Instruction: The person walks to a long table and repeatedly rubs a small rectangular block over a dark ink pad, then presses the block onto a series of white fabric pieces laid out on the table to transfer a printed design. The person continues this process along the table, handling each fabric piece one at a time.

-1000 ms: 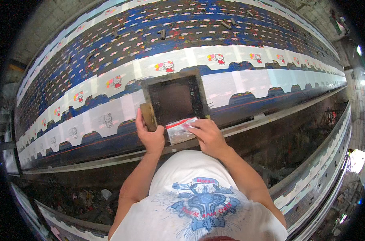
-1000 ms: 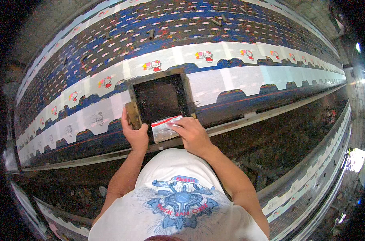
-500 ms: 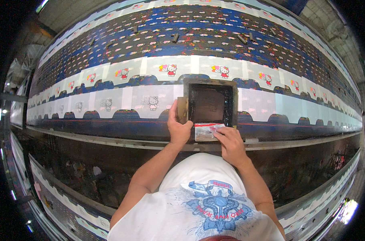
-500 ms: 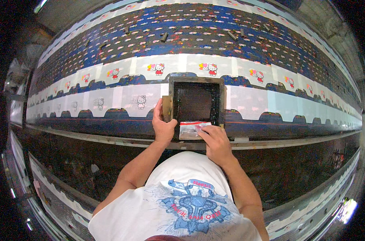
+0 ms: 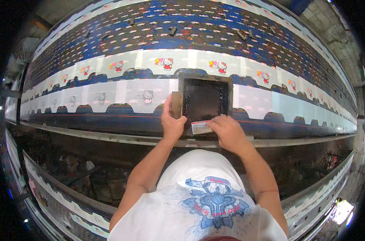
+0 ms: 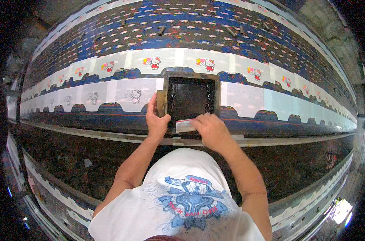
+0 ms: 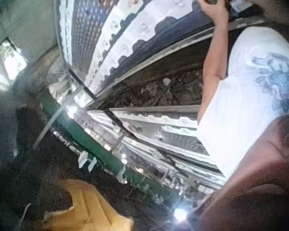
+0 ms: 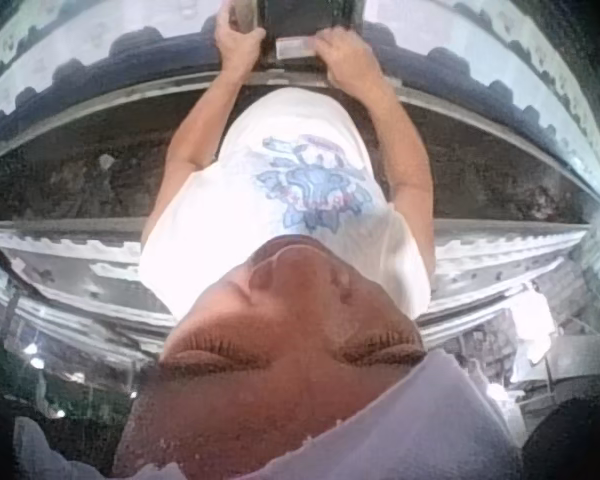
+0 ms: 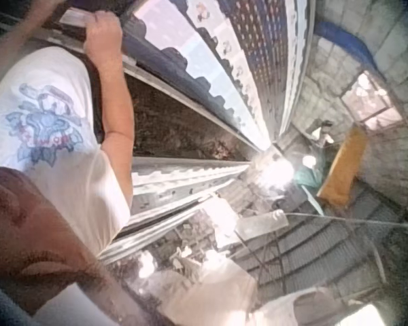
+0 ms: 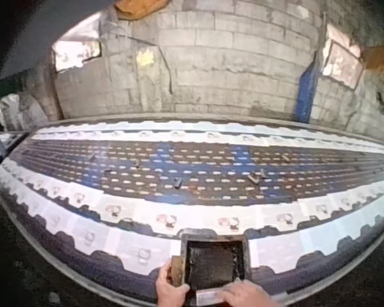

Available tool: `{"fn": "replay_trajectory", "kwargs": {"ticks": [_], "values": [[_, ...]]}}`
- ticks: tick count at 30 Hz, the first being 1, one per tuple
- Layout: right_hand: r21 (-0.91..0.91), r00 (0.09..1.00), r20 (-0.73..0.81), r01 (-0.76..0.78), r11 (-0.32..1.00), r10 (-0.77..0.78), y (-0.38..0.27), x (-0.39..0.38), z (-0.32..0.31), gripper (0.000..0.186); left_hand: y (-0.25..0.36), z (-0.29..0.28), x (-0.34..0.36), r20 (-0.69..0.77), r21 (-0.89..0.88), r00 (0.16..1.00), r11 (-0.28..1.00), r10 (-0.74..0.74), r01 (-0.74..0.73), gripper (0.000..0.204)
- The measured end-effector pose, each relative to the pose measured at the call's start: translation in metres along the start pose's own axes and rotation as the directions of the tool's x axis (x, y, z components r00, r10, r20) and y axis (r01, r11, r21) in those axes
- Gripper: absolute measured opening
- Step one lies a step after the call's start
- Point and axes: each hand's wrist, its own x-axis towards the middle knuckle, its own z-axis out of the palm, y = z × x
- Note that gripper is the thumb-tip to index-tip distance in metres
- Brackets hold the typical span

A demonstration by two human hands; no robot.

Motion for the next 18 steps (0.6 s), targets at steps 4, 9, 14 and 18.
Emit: {"fn": "replay_trajectory", "kwargs": {"ticks": [4,9,14,18], "values": [[0.098,0.993,0.112,-0.056,0.994,0.045,0.036,0.038,-0.020,0.040,0.000,0.000,0.001,-0.003,0.003,1.000,1.000,0.011,-0.011,0.103],[0.059,0.996,-0.065,-0.051,0.997,0.055,0.068,0.088,-0.021,0.040,-0.001,-0.003,0.002,0.021,-0.095,1.000,0.995,-0.017,0.019,0.089],[0.103,0.969,-0.166,-0.169,0.980,0.184,0.079,0.102,-0.012,0.045,-0.007,-0.006,0.007,0.065,-0.122,0.998,0.992,-0.021,0.029,0.087],[-0.059,0.982,-0.141,-0.139,0.989,0.129,0.058,0.077,0.003,0.054,-0.014,-0.006,0.007,0.057,-0.122,0.998,0.992,0.033,-0.026,0.089]]}}
